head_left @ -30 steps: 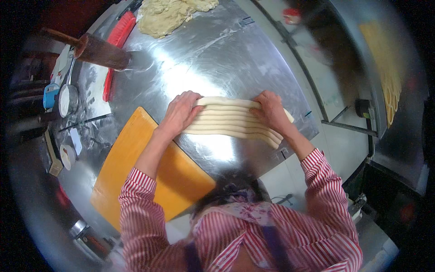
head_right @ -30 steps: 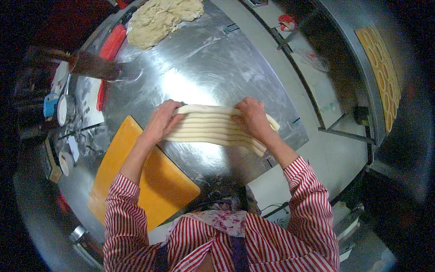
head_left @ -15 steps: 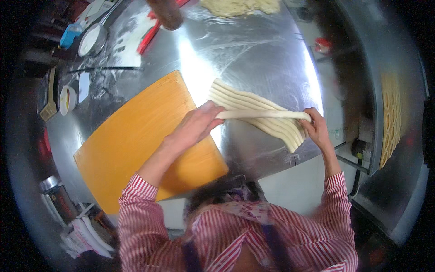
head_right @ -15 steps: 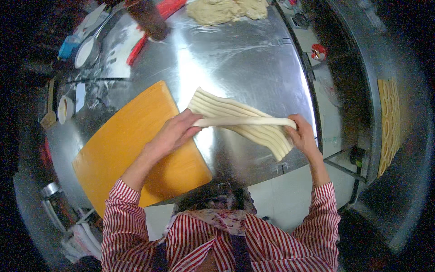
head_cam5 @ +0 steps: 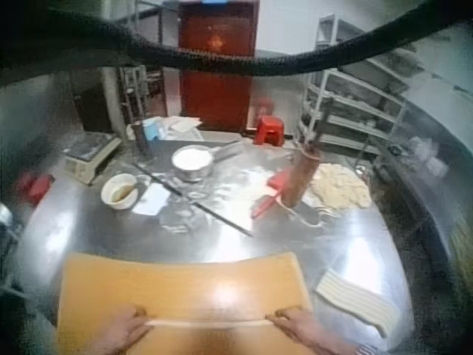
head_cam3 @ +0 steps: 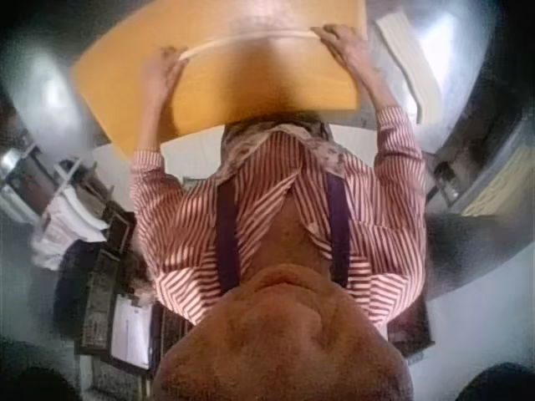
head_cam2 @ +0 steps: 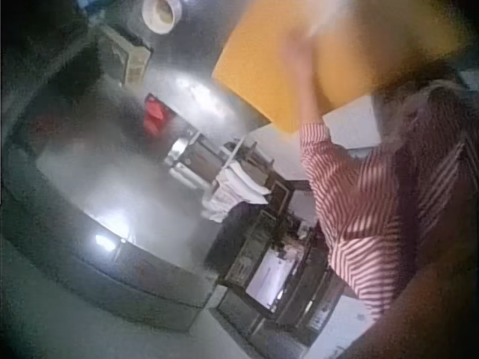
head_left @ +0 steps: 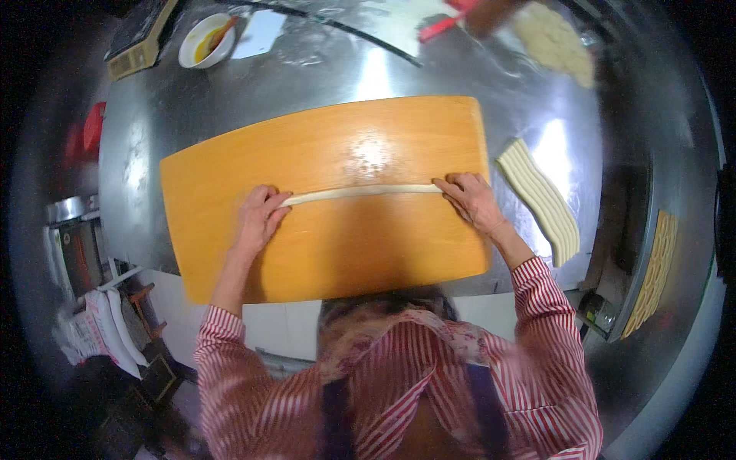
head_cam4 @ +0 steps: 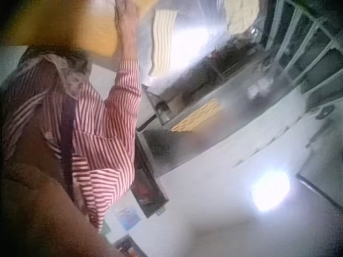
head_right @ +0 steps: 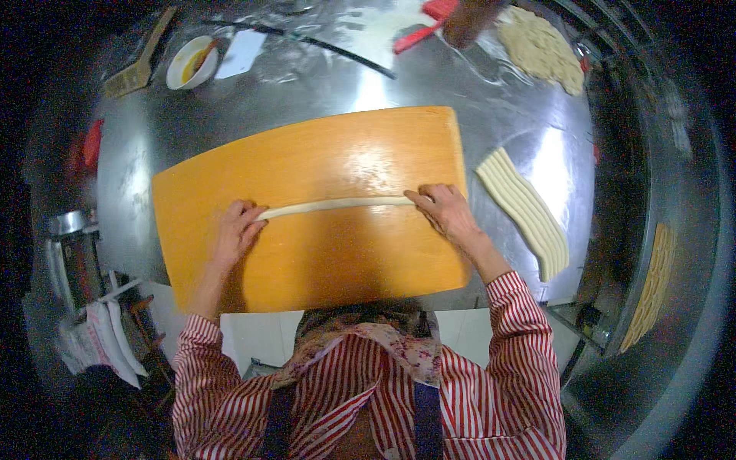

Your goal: The person shapes long strips of dough into circular rings on a wooden board. They roll the dough strips by hand, form them into loops, and pinch the ends to seal them. The finished rings are arranged in rows on the board.

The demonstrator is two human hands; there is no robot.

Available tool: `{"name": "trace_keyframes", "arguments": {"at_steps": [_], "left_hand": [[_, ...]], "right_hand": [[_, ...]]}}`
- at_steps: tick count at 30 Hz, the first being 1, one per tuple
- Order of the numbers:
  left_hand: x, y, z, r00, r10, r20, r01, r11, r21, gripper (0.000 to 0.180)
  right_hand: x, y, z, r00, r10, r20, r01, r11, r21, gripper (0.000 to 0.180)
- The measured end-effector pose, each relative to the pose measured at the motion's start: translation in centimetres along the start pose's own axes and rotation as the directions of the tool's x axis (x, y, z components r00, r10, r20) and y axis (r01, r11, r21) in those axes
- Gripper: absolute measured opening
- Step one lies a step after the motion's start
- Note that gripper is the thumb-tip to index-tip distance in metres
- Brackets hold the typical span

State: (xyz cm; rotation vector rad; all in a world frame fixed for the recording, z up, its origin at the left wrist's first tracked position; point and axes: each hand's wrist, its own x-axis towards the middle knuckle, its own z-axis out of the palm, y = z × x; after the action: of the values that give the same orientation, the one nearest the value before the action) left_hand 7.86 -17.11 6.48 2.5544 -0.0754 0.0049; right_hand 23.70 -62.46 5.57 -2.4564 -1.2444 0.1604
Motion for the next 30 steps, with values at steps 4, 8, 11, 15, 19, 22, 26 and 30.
{"name": "trace_keyframes", "arguments": {"at_steps": [4,8,11,15,19,22,26,30], "left_hand": [[-4.6,-3.9,0.1,0.996,-0.058,-0.066,0.057,0.998,-0.007,0.033],[-4.9,-4.0,-1.1,0.984,-0.155,-0.084,0.142,0.979,-0.143,0.031],[-5.4,-5.5,-0.8,0.976,-0.199,-0.088,0.176,0.959,-0.222,0.031],[-6.7,-7.0,0.5,0.963,-0.21,-0.169,0.15,0.938,-0.313,0.036],[-7.5,-7.2,2.5,0.972,0.09,-0.219,-0.05,0.982,0.184,0.045],[-8.4,-4.2,3.5,0.99,-0.021,-0.136,0.063,0.948,0.313,0.05],[-8.8,-4.0,3.8,0.986,-0.106,-0.127,0.142,0.934,0.327,0.054],[-8.6,-3.7,4.6,0.978,-0.185,-0.096,0.205,0.936,0.287,0.056]], "right_hand": [[0.6,-1.4,0.9,0.993,0.117,0.032,-0.119,0.992,0.044,0.04],[0.2,-1.0,0.3,0.971,0.232,0.066,-0.238,0.963,0.125,0.037],[-0.3,1.0,1.6,0.93,0.359,0.078,-0.364,0.869,0.335,0.04],[5.3,-5.5,0.7,0.976,0.216,0.002,-0.214,0.967,0.136,0.044],[13.3,-16.7,5.7,0.999,-0.027,-0.031,0.035,0.962,0.27,0.052],[15.5,-24.2,11.2,0.971,-0.192,0.144,0.178,0.978,0.106,0.065],[16.6,-25.5,15.2,0.938,-0.283,0.198,0.305,0.948,-0.09,0.068],[16.7,-24.3,15.4,0.911,-0.31,0.271,0.353,0.927,-0.128,0.068]]}}
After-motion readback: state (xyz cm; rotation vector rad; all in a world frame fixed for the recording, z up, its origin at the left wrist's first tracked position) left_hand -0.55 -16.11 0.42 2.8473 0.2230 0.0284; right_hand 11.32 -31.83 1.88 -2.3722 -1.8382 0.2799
